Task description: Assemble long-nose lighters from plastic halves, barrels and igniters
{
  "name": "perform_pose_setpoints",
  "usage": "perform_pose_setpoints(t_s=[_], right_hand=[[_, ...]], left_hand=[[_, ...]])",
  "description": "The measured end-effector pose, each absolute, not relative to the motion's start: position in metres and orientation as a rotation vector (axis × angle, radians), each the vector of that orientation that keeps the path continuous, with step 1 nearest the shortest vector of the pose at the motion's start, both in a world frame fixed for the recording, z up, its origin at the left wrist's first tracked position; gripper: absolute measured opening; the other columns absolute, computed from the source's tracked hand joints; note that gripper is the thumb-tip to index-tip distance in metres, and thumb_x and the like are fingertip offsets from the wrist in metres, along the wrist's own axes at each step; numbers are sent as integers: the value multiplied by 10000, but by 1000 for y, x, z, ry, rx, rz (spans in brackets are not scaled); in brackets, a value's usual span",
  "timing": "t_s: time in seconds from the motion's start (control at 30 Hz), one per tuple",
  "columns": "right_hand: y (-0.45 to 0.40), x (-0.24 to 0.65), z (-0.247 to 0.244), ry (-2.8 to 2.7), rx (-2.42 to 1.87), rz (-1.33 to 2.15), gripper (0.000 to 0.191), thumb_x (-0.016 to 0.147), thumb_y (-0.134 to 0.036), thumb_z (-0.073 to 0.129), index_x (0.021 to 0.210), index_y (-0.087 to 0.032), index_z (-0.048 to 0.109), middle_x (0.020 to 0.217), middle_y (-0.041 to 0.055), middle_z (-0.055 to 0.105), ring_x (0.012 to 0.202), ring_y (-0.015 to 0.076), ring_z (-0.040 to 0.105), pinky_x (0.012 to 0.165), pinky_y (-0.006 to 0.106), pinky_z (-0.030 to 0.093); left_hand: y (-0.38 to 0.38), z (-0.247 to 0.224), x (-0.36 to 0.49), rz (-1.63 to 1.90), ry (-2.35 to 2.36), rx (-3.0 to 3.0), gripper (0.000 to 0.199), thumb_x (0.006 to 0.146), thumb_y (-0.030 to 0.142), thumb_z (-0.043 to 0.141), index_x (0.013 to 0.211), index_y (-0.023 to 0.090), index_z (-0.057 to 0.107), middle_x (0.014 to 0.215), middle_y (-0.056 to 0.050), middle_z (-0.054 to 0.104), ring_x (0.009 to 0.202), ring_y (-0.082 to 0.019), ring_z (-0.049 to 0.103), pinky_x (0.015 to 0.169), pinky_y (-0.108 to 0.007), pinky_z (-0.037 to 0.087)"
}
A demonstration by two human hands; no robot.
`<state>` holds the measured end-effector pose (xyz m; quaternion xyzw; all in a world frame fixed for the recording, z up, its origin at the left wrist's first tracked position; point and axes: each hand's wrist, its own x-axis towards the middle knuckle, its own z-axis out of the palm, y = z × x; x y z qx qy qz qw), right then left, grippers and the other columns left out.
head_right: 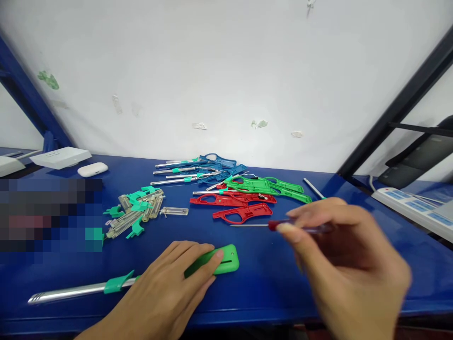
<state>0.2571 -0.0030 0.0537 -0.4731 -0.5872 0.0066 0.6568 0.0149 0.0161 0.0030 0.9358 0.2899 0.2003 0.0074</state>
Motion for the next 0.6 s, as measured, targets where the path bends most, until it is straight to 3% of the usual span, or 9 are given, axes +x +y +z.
perform_pose_setpoints(t_s=[0.1,0.23,0.33,0.5,0.6], right_hand=[[0,282,53,-1322,-1133,41,230,874,-330,861,952,-271,653,895,1,658,787,166,682,517,235,511],[8,305,41,-1568,-1330,173,266,897,-473,814,1027,-260,721,936,2,750,644,147,727,561,228,607],[13,314,25,-1698,-1404,180,277,941,-505,764,1086,-270,739,1002,20,794,804,200,799,646,241,639],[15,326,6,-1893,-1416,92,232,956,-535,750,1062,-330,776,1059,-19,807,959,209,789,875,295,626],[7,318,8,-1933,-1375,16,216,990,-496,727,1174,-384,735,1221,-43,766,1123,186,744,1009,287,578]], left_hand=[[16,1,17,644,894,2926,490,1024,45,528,1507,126,510,1304,-112,731,1134,-306,696,968,-495,601],[12,0,20,853,952,2960,417,1149,169,376,1553,121,464,1242,-105,765,1087,-278,731,963,-481,581],[8,10,12,978,1092,3045,415,1180,295,338,1522,160,530,1254,-102,775,1132,-310,733,973,-506,565],[1,20,-44,953,1236,3094,392,1163,403,383,1422,262,641,1283,-34,763,1177,-281,699,982,-416,563],[-4,2,-90,794,1435,3129,524,1136,520,399,1614,320,475,1300,-53,749,1126,-314,716,940,-426,573]])
